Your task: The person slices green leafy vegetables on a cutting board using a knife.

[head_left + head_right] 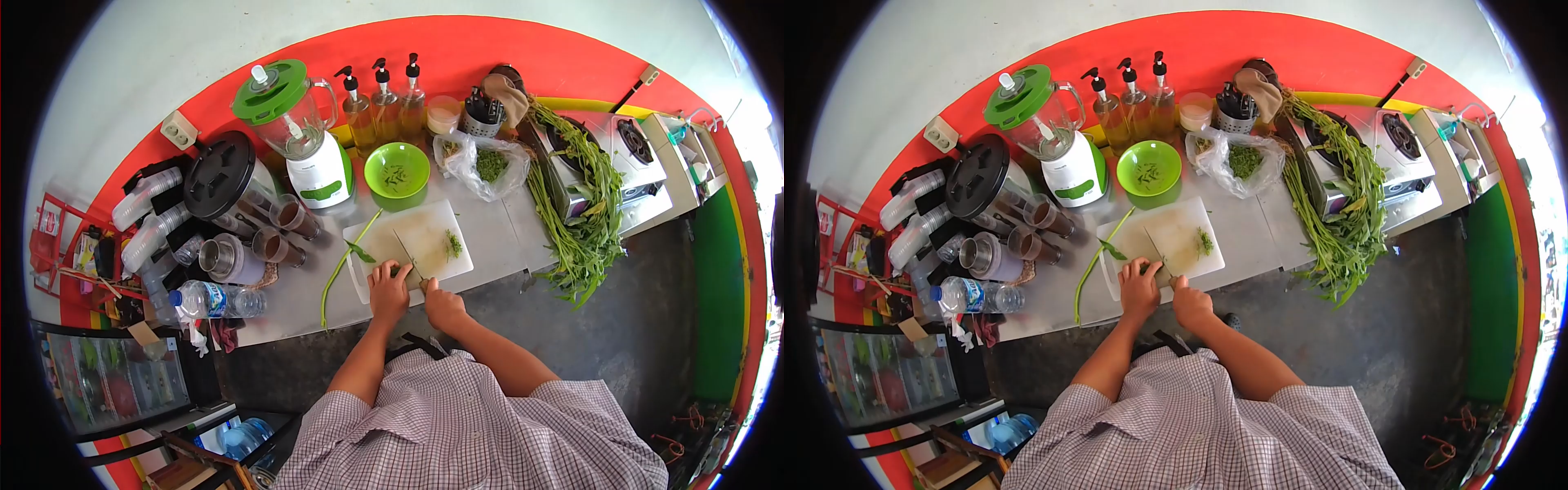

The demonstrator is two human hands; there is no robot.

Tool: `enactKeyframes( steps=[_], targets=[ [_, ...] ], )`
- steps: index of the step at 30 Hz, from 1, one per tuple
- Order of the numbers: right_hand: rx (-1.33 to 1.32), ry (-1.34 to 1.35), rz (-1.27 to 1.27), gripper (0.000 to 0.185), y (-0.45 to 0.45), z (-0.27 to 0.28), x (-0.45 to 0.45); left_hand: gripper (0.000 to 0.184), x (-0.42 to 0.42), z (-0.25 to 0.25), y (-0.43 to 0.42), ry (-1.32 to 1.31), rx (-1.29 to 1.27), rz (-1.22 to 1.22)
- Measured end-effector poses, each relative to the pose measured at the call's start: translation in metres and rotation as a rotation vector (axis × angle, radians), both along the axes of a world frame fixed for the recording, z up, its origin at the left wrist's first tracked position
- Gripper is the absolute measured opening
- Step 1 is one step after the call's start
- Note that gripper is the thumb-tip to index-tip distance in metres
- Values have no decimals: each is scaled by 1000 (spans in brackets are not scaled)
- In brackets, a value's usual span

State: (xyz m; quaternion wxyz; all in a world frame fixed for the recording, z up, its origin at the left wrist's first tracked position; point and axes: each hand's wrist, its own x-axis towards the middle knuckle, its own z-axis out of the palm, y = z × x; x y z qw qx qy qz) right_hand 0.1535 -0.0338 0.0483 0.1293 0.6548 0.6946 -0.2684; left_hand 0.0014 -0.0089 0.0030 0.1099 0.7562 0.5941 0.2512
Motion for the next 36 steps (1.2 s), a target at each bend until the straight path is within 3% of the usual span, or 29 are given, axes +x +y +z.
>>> enactKeyframes(
  steps=[11, 16, 20, 26, 31, 35, 36],
  targets=[
    [69, 9, -7, 39, -6, -10, -1, 35, -1, -2, 1, -39, 22, 2],
    [24, -10, 38, 40, -7, 11, 3, 34, -1, -4, 1, -34, 49, 4],
    [-40, -20, -22, 39, -22, -4, -2, 35, -2, -8, 2, 5, 14, 7],
    [77, -4, 21, 38, -4, -8, 0, 33, -2, -4, 1, -44, 52, 10],
    [-24, -9, -10, 50, -17, -8, -2, 33, -2, -7, 2, -32, 54, 14],
    [4, -13, -39, 50, -12, -13, -4, 34, -1, -4, 2, -36, 27, 17],
    [26, -1, -18, 43, -6, -9, -4, 34, -1, -3, 0, -33, 25, 13]
  ],
)
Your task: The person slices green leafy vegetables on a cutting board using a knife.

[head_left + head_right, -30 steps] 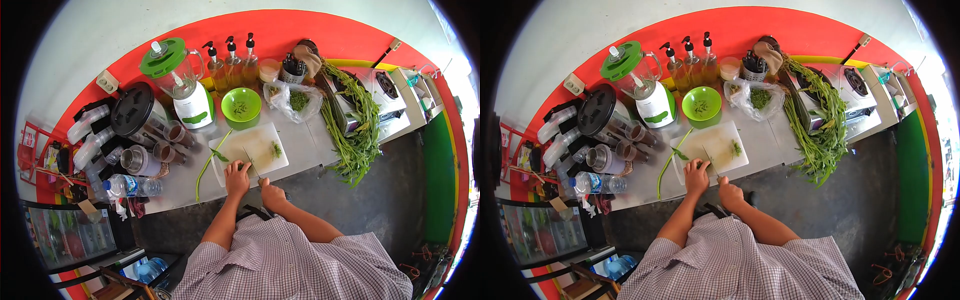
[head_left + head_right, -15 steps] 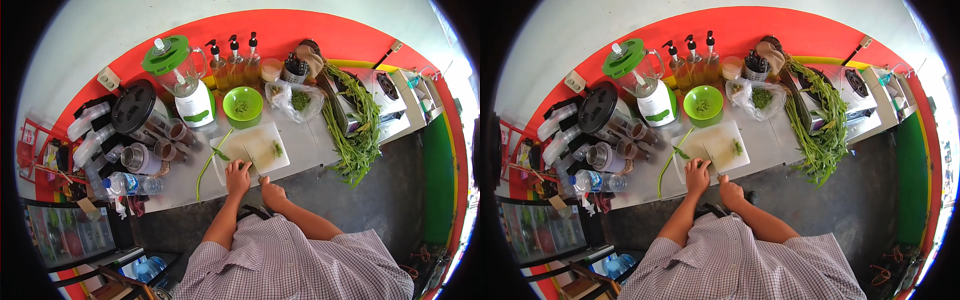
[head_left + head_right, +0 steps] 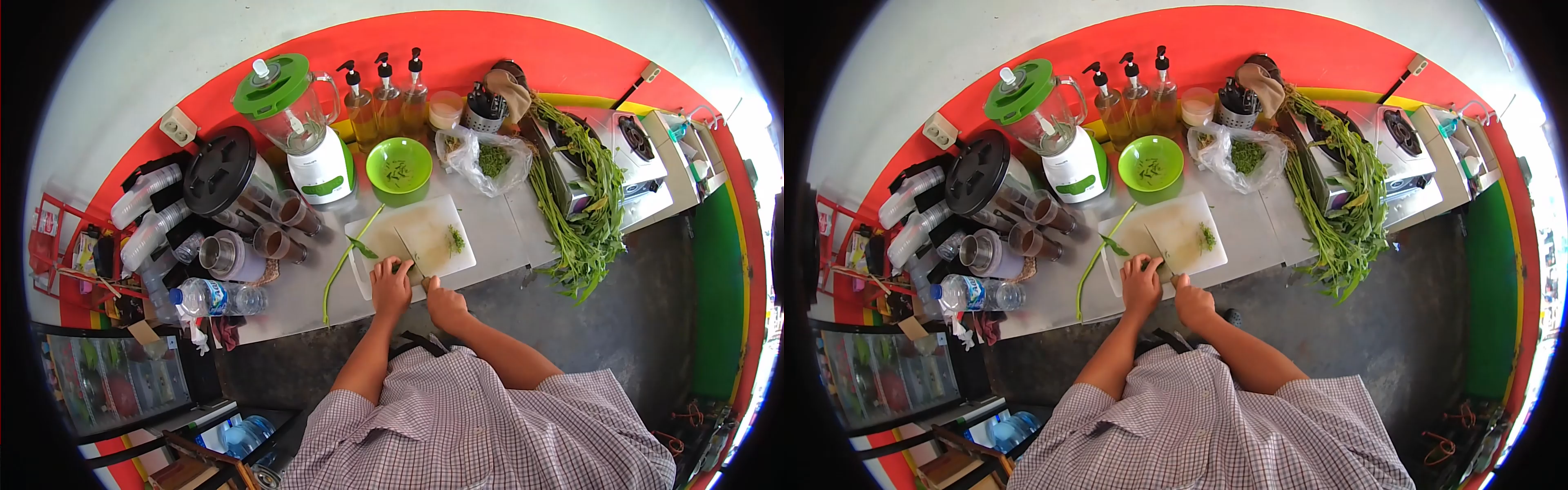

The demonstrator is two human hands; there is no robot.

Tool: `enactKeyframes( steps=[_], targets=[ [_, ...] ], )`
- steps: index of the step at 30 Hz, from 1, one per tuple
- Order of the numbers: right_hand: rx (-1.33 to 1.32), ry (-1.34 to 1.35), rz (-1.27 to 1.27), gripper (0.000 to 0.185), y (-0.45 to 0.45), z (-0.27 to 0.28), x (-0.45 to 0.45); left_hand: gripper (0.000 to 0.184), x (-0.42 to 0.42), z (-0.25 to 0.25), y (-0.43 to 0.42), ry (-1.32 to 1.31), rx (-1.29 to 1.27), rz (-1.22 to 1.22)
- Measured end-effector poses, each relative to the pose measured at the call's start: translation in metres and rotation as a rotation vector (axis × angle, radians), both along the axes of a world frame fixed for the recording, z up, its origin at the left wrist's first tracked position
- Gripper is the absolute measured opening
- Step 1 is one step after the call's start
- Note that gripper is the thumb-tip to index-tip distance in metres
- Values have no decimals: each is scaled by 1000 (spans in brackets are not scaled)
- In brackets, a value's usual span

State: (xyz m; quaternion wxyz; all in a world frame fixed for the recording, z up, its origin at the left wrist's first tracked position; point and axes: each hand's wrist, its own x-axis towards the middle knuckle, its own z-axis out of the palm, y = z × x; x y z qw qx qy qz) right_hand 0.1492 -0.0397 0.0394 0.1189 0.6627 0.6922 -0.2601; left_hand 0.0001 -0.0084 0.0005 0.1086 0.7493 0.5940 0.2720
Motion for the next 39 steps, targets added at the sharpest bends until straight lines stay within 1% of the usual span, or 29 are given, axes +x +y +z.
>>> enactKeyframes(
  steps=[1, 2, 4, 7, 11, 13, 17, 20, 23, 25, 29, 33, 35, 37, 39],
  targets=[
    [24, 10, 21, 36, 5, 5, 1, 34, 0, 1, 0, -7, 5, 1],
    [25, 12, 17, 36, 7, 11, 1, 34, 0, 3, 0, -14, 10, 3],
    [-41, 30, 26, 45, 10, 18, 3, 34, 0, 0, 1, -19, 22, -6],
    [-60, 8, -19, 48, -7, 10, 2, 34, -1, -6, 2, -17, 24, 1],
    [-35, -13, 1, 48, -12, -3, 2, 33, 0, -6, 2, -8, 2, 11],
    [-2, 37, -12, 47, 0, 3, 1, 34, -1, -3, 0, -2, -2, 8],
    [-19, 48, 4, 48, 4, 12, 4, 33, -1, -5, 2, -27, 24, 6],
    [-40, 6, 48, 52, -10, 3, 4, 33, -1, -6, 2, -16, 11, 12],
    [-27, -15, 23, 53, -11, -3, 2, 34, -1, -5, 2, 19, -12, 14],
    [36, 15, 36, 51, -2, 1, 1, 33, 0, -3, 1, 2, -8, 13],
    [29, -8, 75, 49, 3, 10, 4, 32, 0, -3, 1, -37, 19, 15],
    [0, -25, 27, 49, -11, 0, 2, 31, -1, -6, 4, -10, 23, 7],
    [-28, -44, 9, 49, -15, -7, 2, 30, -1, -7, 3, -41, 23, 10],
    [65, -18, 48, 45, -5, -4, 1, 30, -1, -6, 2, -48, 17, 9],
    [43, -14, 53, 42, 4, 4, 1, 30, -1, -5, 1, -52, 15, 13]
  ],
)
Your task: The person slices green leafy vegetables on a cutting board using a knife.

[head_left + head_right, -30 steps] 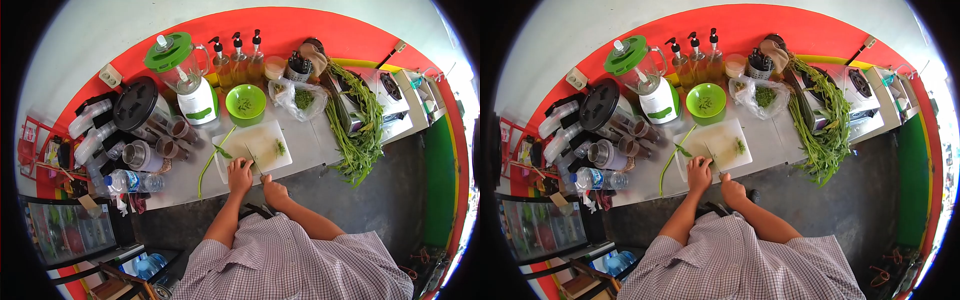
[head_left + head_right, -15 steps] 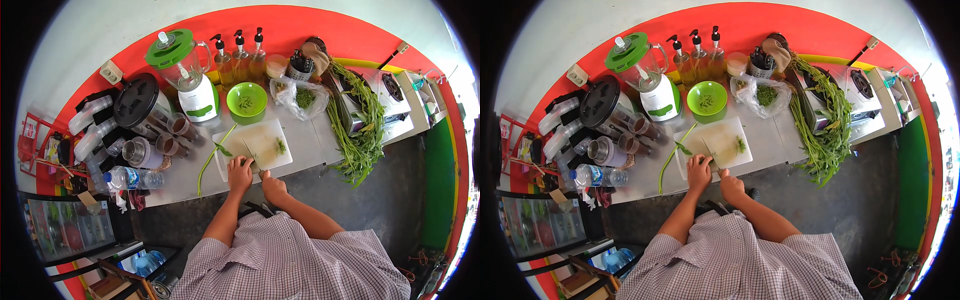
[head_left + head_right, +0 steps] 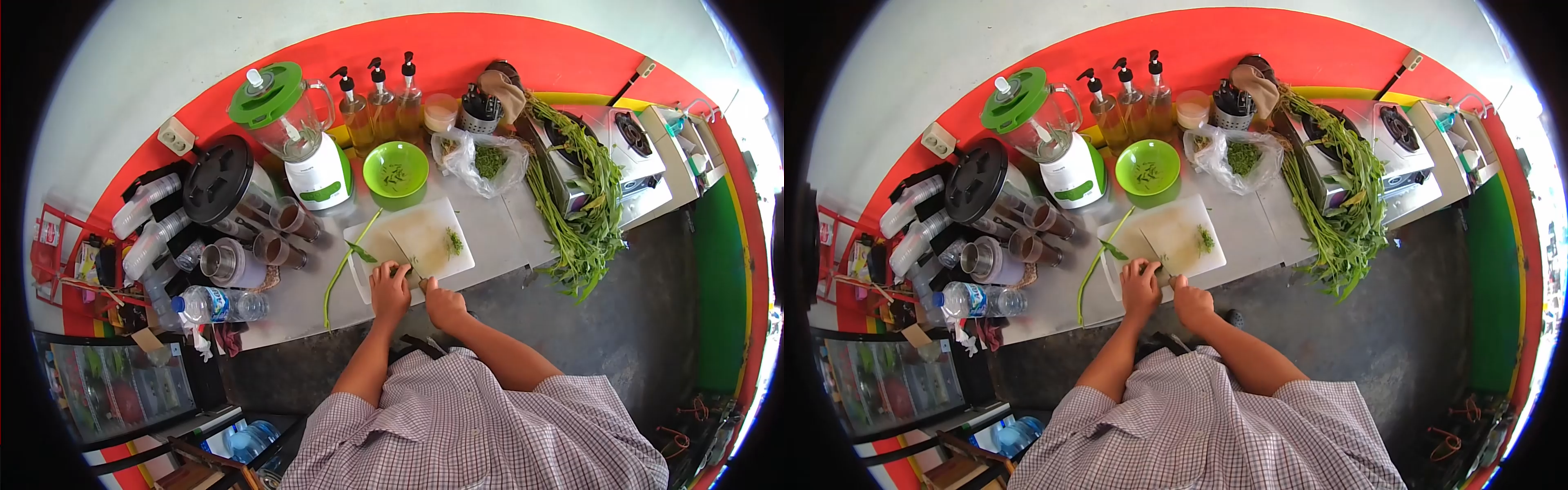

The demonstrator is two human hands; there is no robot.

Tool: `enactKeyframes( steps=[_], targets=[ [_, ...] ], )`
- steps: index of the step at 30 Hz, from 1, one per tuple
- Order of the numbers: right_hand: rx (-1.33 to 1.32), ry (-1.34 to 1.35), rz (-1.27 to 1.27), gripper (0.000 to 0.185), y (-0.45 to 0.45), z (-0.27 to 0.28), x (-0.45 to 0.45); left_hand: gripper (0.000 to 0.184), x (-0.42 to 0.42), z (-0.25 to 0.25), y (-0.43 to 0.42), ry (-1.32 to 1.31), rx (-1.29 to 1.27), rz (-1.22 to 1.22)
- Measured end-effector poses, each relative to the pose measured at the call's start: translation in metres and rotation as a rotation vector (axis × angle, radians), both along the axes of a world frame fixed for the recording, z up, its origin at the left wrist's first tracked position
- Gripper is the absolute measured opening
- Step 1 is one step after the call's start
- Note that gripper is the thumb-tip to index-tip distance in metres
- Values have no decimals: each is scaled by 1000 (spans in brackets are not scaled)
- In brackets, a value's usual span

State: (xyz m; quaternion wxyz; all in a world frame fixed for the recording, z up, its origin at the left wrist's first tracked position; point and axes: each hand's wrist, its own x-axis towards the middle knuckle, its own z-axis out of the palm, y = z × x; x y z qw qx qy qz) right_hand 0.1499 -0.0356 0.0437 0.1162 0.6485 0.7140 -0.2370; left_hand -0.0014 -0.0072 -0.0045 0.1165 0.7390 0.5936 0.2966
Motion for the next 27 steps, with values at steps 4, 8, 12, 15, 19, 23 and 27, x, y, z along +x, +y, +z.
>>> enactKeyframes(
  steps=[4, 8, 12, 15, 19, 23, 27],
  targets=[
    [-28, 22, -7, 37, -7, 0, 3, 29, 0, -1, 0, -8, 21, 5],
    [-8, -24, -19, 29, -19, -13, 1, 31, 1, -3, 0, 12, 9, 17],
    [26, -16, 15, 29, -6, -6, 3, 29, 1, 1, -1, -24, 20, 20],
    [-16, 6, 25, 37, -6, 3, 6, 27, 1, 2, -1, -31, 31, 24],
    [-96, 12, -8, 49, -20, -1, 4, 26, 1, 0, 0, -28, 28, 43],
    [-62, 19, -15, 50, -8, -3, 2, 26, 0, -1, 0, -36, 22, 42],
    [-33, 43, 38, 51, 0, 11, 4, 26, -1, 0, -1, -60, 43, 38]
  ],
)
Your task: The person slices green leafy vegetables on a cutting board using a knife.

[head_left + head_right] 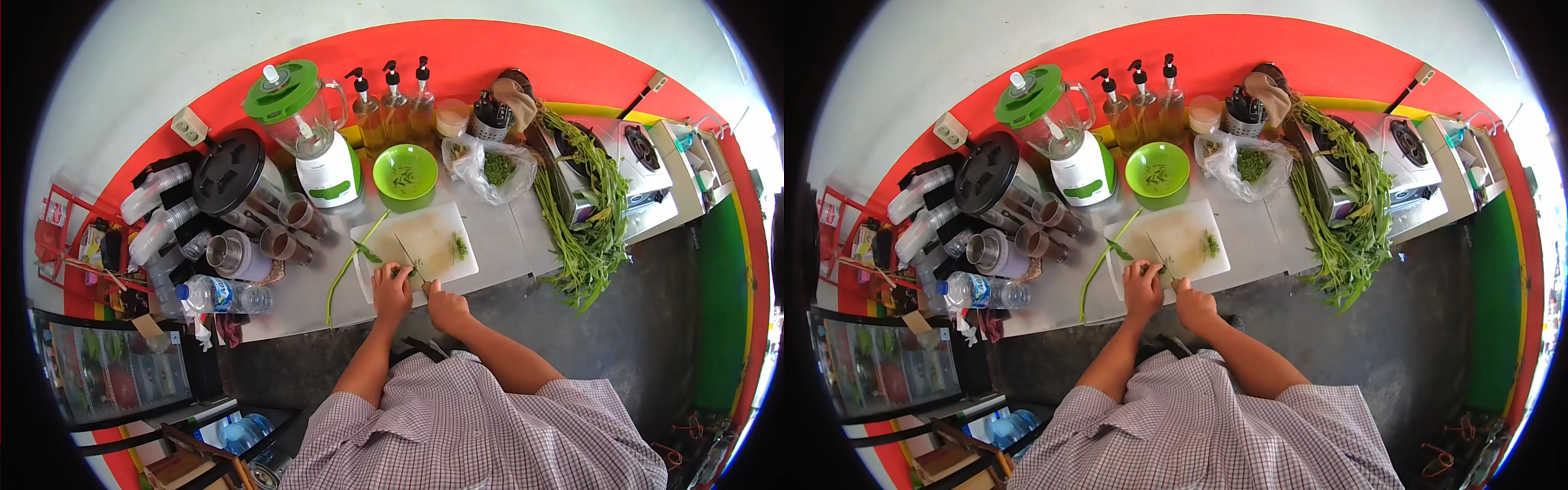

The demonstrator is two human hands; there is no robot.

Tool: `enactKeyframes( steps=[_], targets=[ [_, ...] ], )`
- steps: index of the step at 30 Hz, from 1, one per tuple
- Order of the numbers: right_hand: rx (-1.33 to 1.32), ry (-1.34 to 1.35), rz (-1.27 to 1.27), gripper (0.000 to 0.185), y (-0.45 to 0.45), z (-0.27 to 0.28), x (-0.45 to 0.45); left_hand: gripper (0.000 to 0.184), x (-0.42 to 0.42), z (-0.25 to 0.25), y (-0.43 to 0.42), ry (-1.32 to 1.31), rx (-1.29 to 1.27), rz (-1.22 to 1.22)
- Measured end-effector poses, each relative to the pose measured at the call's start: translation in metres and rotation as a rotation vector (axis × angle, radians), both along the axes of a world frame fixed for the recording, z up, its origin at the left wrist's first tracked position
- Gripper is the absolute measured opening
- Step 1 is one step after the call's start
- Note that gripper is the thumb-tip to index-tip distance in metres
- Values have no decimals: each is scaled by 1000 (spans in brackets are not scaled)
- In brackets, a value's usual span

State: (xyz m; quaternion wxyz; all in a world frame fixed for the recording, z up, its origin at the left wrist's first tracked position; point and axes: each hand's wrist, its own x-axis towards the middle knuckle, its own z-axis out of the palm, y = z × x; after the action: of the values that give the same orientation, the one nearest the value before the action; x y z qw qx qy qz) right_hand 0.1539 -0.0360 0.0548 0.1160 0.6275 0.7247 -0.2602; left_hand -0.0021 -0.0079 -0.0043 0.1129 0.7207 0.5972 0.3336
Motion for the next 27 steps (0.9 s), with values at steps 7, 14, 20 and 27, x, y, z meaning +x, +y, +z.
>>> enactKeyframes(
  steps=[7, 14, 20, 27],
  targets=[
    [-71, -58, -37, 64, -12, -16, -1, 25, 1, -2, 1, 8, -7, 17],
    [-33, -15, 18, 47, 1, -4, 2, 26, 1, 0, 0, 8, 2, 18],
    [-119, -47, -25, 57, -12, -19, 3, 25, 2, 0, 0, 16, 2, 18],
    [-66, -28, 30, 46, 1, 2, 3, 23, 2, 1, 0, -1, 10, 27]
  ],
)
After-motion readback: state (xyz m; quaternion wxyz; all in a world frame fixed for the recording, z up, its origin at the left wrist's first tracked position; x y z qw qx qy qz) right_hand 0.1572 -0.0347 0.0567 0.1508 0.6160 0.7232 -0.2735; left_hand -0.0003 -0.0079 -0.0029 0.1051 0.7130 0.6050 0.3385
